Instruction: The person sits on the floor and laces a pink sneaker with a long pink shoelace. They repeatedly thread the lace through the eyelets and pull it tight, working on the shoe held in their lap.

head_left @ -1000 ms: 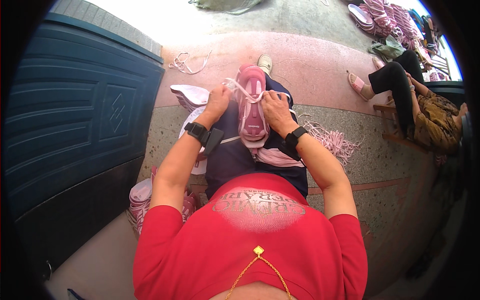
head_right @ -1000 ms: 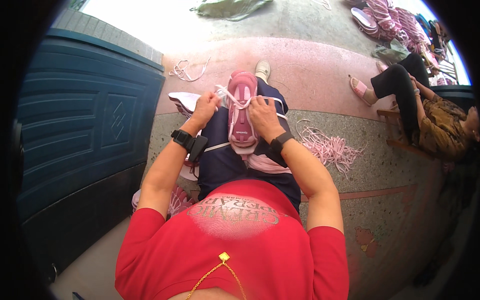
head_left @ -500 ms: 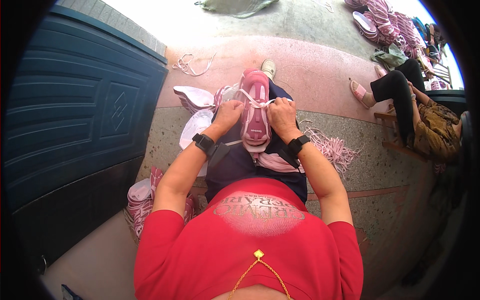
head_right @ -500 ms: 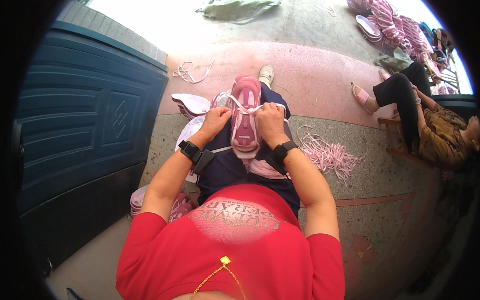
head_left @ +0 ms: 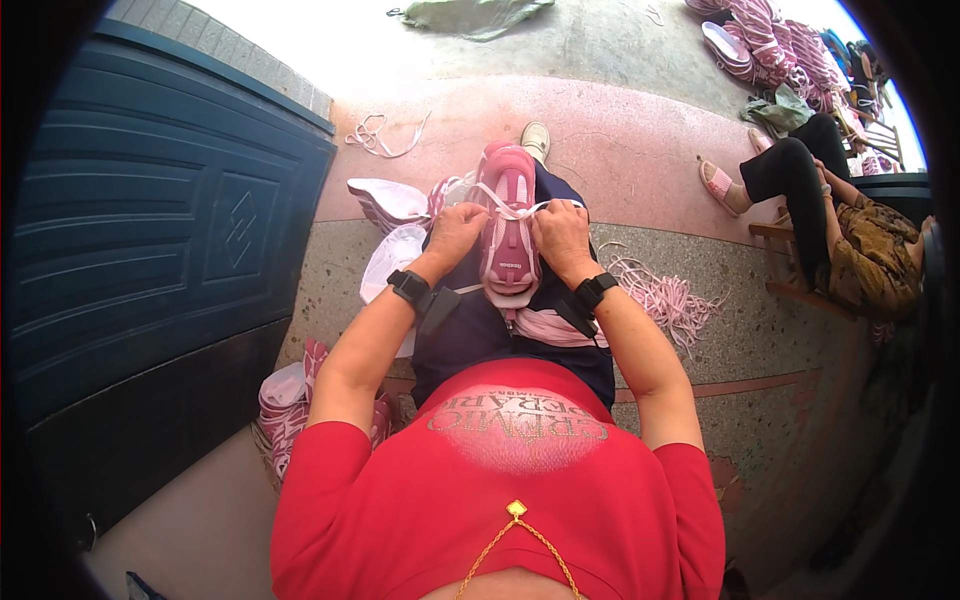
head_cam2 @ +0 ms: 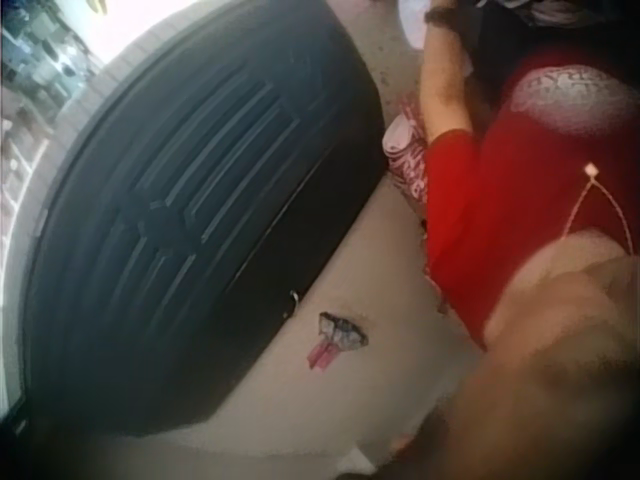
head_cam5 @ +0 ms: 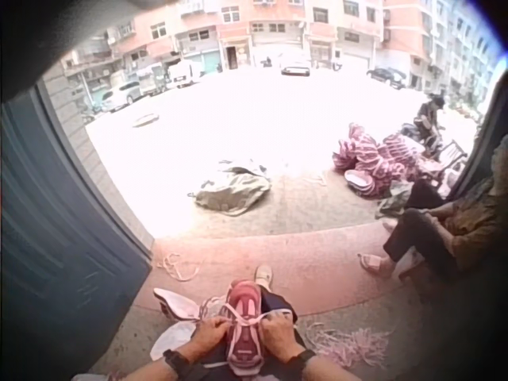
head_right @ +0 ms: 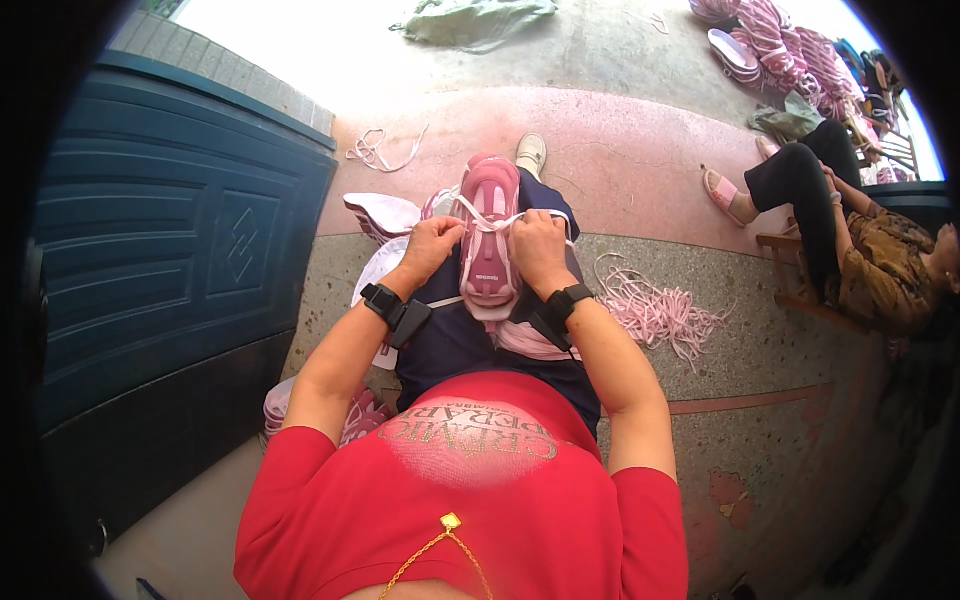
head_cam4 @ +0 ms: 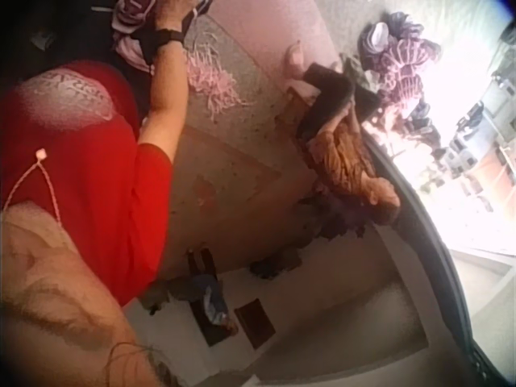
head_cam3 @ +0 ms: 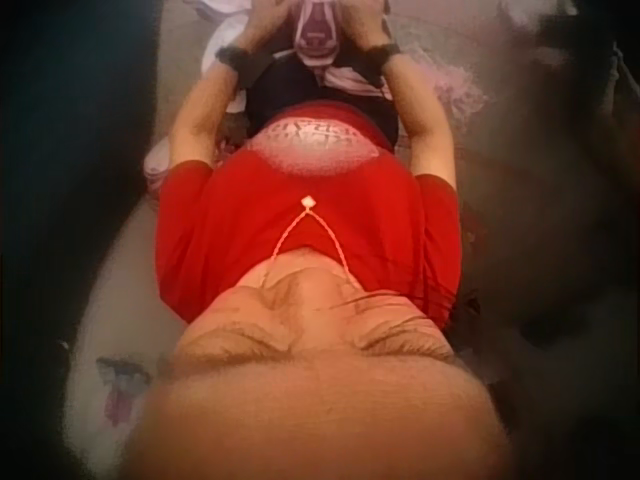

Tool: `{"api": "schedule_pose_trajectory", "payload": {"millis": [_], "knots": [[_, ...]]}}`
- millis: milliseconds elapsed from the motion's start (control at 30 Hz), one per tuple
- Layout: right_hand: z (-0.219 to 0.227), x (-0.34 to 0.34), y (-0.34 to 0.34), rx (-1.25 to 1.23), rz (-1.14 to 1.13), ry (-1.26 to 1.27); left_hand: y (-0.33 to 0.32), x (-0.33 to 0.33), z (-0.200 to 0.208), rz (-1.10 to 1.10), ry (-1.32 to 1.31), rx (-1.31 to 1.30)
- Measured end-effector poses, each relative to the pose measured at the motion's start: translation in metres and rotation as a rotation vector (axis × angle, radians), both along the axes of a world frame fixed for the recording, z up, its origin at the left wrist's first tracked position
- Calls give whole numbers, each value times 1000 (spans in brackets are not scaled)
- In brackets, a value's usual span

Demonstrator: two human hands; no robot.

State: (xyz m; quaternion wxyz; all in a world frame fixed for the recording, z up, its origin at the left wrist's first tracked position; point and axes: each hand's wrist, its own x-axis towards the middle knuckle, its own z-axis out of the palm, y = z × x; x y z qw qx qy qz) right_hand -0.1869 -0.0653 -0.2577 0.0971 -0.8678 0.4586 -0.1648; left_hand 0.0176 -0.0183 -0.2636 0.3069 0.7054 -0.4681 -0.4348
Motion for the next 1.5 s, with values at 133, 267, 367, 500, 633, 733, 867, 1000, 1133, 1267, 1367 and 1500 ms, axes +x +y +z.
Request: {"api": "schedule_pose_trajectory", "payload": {"millis": [133,267,367,500,633,733,867,1000,1133,1267,1367,1500], "knots": [[-1,-1,0,1,-2,0,-5,6,10,-137,-160,13],[-2,0,1,5,-5,-10,-5,2,14,-208,-428,-42],[-2,-1,0,13,-4,-1,-4,-5,17,-187,-452,-83],[-1,-1,1,18,-1,4,-2,-8,18,-216,-513,-128],[-1,1,1,7,4,-6,-5,-15,16,-244,-615,-161],[1,1,1,-28,36,23,-7,-16,23,-139,-626,-114],[15,1,11,22,86,138,15,-29,33,-218,-936,-356],[20,-3,8,179,110,190,22,-40,47,-356,-1000,-189],[12,-1,1,243,128,249,16,-34,43,-422,-952,-68],[5,-12,3,256,140,-91,17,-18,31,-379,-696,-182],[-6,-17,5,192,118,-261,17,-17,34,-330,-655,-288],[-13,-14,12,165,53,-357,-4,-32,50,-387,-637,-325]]}}
